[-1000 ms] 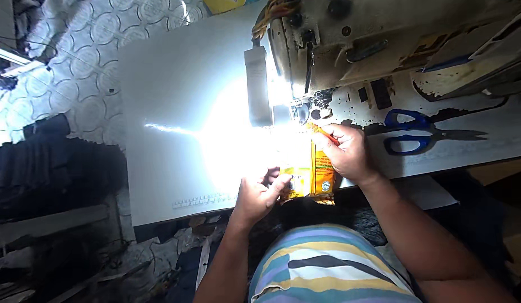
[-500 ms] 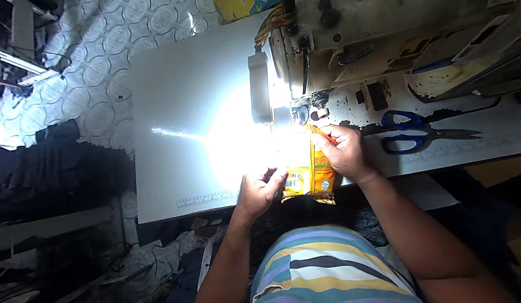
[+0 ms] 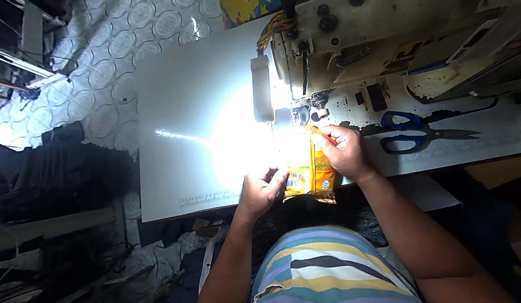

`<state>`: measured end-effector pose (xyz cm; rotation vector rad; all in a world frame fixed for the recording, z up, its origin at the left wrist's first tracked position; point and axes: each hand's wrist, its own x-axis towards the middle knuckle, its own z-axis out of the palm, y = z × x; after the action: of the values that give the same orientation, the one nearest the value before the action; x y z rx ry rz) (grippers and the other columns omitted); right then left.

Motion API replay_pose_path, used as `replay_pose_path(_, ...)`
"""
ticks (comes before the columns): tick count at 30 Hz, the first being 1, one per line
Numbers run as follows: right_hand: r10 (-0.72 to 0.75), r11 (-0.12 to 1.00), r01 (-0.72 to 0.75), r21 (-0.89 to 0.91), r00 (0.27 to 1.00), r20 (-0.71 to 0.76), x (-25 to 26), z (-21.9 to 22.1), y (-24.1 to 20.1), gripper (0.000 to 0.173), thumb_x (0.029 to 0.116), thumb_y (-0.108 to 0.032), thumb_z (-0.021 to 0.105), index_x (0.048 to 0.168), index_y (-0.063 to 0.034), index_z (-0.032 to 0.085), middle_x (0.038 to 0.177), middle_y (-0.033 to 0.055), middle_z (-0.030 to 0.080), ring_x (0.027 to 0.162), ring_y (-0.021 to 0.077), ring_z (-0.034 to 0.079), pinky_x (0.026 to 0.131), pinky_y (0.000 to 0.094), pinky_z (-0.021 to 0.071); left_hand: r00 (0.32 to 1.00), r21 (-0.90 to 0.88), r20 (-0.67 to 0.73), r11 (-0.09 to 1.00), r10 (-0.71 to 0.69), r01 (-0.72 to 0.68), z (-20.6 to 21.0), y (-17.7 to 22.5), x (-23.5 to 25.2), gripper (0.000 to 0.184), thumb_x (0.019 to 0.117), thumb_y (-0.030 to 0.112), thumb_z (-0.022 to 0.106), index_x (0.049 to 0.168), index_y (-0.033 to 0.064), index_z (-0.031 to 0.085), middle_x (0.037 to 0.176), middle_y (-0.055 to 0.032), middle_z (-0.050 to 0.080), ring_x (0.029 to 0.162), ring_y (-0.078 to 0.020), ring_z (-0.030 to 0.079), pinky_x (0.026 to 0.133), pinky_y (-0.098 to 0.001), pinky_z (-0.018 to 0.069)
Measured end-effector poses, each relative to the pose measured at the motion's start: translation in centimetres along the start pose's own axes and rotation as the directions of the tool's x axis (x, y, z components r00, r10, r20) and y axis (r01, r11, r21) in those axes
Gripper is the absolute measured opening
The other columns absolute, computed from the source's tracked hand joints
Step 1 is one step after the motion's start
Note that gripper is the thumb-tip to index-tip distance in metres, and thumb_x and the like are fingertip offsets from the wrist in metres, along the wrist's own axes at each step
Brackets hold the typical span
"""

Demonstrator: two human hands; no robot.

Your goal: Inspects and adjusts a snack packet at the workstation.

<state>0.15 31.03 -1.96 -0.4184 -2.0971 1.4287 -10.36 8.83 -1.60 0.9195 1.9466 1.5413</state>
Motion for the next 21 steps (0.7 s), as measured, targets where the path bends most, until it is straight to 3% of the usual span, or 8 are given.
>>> replay_pose_path(21, -0.006, 1.0, 0.006, -0.019, 1.0, -0.006, -0.07, 0.1, 0.06, 0.018, 0.0989, -0.022, 0.063, 0.096, -0.0075, 0.074, 0.075, -0.0026, 0.069, 0.066, 0.0005, 0.063, 0.06, 0.0196, 0.0533, 0.999, 0.013, -0.001, 0.999, 0.032, -0.032, 0.09, 0.09, 0.0, 0.015, 0.1008, 0.017, 0.064, 0.101, 0.0043, 0.073, 0.08, -0.0015, 0.073, 0.062, -0.0081, 0.066, 0.056, -0.0238, 0.0565)
